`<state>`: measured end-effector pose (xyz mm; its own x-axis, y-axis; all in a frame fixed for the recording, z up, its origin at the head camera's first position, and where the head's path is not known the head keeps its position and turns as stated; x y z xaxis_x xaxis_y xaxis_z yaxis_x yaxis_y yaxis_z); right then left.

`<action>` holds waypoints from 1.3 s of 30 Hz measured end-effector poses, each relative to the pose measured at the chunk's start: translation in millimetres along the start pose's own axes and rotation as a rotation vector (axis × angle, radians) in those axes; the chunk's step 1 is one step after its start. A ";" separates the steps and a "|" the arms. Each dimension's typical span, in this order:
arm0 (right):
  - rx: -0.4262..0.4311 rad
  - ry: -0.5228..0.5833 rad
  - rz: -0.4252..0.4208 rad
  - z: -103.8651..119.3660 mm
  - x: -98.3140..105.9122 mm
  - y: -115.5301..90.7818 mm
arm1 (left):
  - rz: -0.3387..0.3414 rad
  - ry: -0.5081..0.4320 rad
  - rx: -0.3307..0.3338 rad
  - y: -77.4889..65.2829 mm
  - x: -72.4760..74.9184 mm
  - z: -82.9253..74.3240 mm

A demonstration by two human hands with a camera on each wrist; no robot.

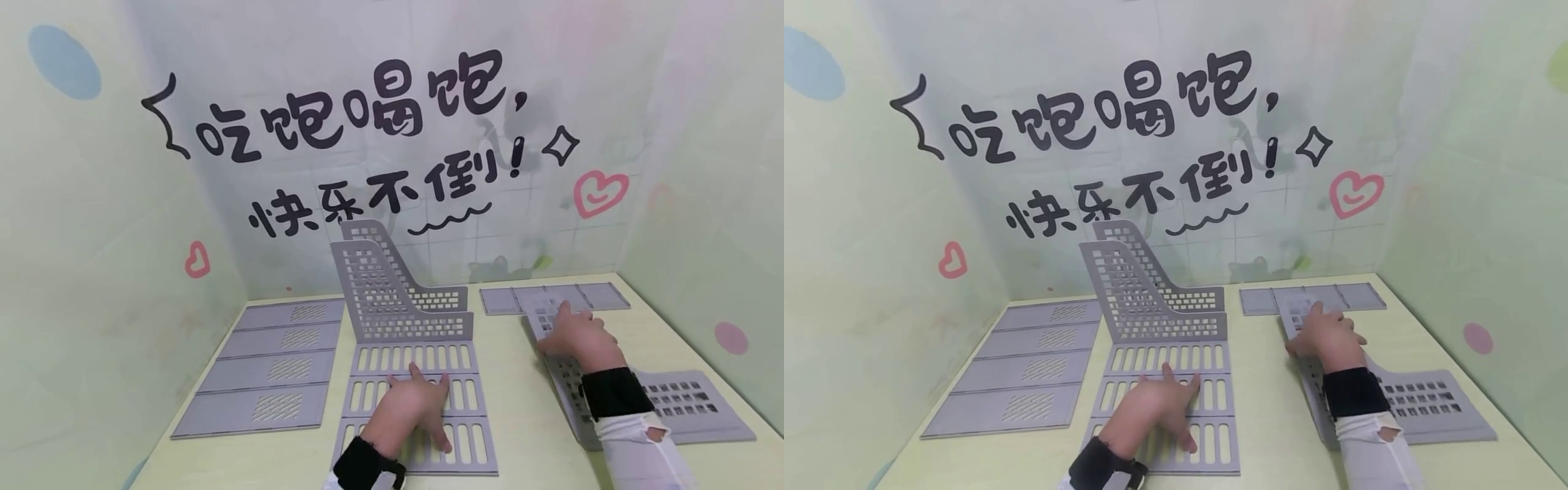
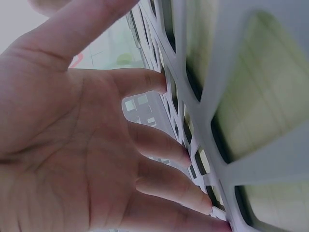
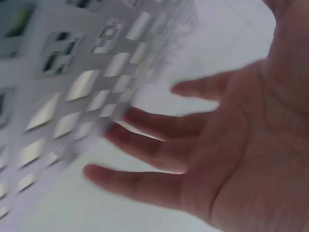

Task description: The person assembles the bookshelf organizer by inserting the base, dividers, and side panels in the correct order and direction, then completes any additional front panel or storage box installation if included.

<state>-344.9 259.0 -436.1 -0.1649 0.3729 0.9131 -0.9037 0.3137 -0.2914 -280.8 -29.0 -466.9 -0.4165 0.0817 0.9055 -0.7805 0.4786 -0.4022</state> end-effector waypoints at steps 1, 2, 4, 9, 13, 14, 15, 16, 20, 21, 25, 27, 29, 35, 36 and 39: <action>0.022 0.013 -0.032 3.8 5.0 -2.4 | 0.001 0.002 -0.003 0.1 0.3 -0.3; 0.046 0.028 -0.064 8.0 9.6 -4.8 | 0.000 0.005 -0.006 0.2 0.6 -0.6; 0.093 0.059 -0.137 17.6 18.7 -10.8 | -0.002 0.013 -0.010 0.7 1.3 -0.9; 0.183 0.131 -0.295 43.6 33.3 -28.3 | -0.004 0.002 -0.014 0.8 1.3 -0.4; 0.204 0.224 -0.396 61.8 36.1 -39.9 | 0.001 -0.022 -0.020 0.8 0.2 0.4; 0.206 0.253 -0.419 65.8 36.1 -42.5 | 0.001 -0.022 -0.019 0.7 -0.1 0.6; 0.210 0.280 -0.445 69.6 35.9 -45.4 | 0.001 -0.021 -0.019 0.5 0.1 0.6; 0.216 0.307 -0.471 73.0 35.9 -48.7 | 0.000 -0.018 -0.019 0.2 0.2 0.5; 0.242 0.368 -0.583 85.8 32.1 -61.4 | 0.000 -0.006 -0.015 -0.1 1.7 -0.1; 0.252 0.370 -0.606 88.9 30.1 -64.1 | -0.001 -0.001 -0.013 -0.4 2.0 -0.2; 0.276 0.358 -0.671 98.5 21.5 -72.2 | -0.004 0.004 -0.009 -0.5 1.4 0.2; 0.280 0.341 -0.685 100.5 18.0 -73.2 | -0.005 -0.002 -0.010 0.1 0.9 0.2; 0.279 0.334 -0.691 100.9 17.0 -73.8 | -0.005 -0.007 -0.010 1.0 0.0 0.4; 0.267 0.340 -0.684 99.1 17.8 -75.5 | -0.003 -0.006 -0.006 2.0 -0.4 1.3; 0.266 0.341 -0.683 99.1 17.9 -76.0 | -0.001 -0.004 -0.005 1.9 -0.3 1.3; 0.255 0.331 -0.666 99.4 18.2 -75.9 | 0.002 0.000 -0.001 1.9 -0.6 1.7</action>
<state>-318.6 155.2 -369.0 0.5331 0.4301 0.7286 -0.8406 0.3670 0.3983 -282.9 -29.6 -468.4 -0.4180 0.0825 0.9047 -0.7794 0.4790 -0.4038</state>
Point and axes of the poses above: each hand's wrist, its own y-axis towards the middle knuckle, its own x-axis out of the back of the hand, z = x × y, the point moved 7 cm from there along y, towards the middle knuckle, and after that the axes turned 12 degrees about -x, right-handed, at the moved point
